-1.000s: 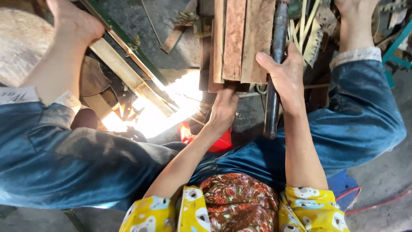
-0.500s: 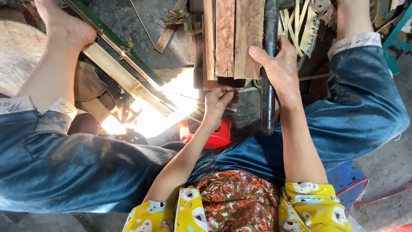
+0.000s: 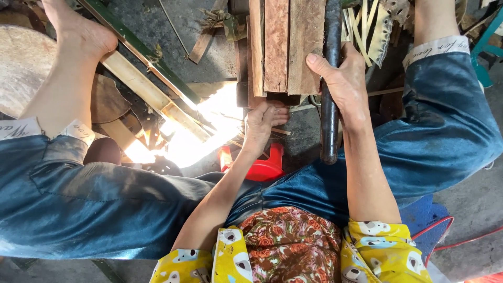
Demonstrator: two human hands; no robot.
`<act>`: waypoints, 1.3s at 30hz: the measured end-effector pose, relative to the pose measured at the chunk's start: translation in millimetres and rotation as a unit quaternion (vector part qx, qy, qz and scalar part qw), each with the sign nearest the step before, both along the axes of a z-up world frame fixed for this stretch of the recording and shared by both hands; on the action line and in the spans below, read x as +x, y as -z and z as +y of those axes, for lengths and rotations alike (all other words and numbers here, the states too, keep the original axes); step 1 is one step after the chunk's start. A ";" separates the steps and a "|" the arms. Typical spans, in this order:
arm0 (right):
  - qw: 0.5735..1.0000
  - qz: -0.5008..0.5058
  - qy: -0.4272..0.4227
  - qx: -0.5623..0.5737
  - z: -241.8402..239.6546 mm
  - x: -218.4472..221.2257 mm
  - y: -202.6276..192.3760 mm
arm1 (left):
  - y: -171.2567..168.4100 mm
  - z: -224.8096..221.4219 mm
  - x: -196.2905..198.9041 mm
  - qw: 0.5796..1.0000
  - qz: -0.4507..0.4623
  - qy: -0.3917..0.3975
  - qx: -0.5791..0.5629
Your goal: Refining the shape of a wooden instrument component using a hammer and manual tools while sitting on the floor.
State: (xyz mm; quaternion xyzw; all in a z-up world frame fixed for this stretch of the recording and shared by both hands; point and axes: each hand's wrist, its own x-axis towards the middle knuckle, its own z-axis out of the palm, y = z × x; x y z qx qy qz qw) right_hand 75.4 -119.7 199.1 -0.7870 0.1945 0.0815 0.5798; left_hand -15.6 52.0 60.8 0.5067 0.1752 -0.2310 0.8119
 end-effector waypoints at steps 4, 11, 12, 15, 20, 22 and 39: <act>1.000 -0.013 -0.001 0.019 -1.8 -0.4 5.2 | -10.6 -1.4 -1.9 0.997 -0.041 -0.022 0.064; 1.000 -0.003 0.004 0.014 -5.1 -0.3 10.2 | -31.5 -2.1 -7.3 0.994 0.050 -0.095 0.013; 1.000 -0.004 0.004 0.014 -5.6 -0.2 9.7 | -27.3 -3.5 -7.8 0.994 0.050 -0.095 0.013; 1.000 -0.006 -0.003 0.002 -6.1 -0.7 8.9 | -19.9 -6.6 -9.5 0.991 0.054 -0.108 0.052; 1.000 -0.001 0.003 0.008 -5.3 -1.0 8.7 | -24.7 -9.7 -6.8 0.979 -0.037 -0.062 0.189; 1.000 -0.005 0.002 0.014 -6.0 -1.1 10.7 | -20.1 -13.1 -4.9 0.980 -0.044 -0.066 0.180; 1.000 -0.002 0.002 0.019 -4.2 -2.0 2.2 | 62.9 -42.6 6.7 0.844 -0.233 -0.062 0.478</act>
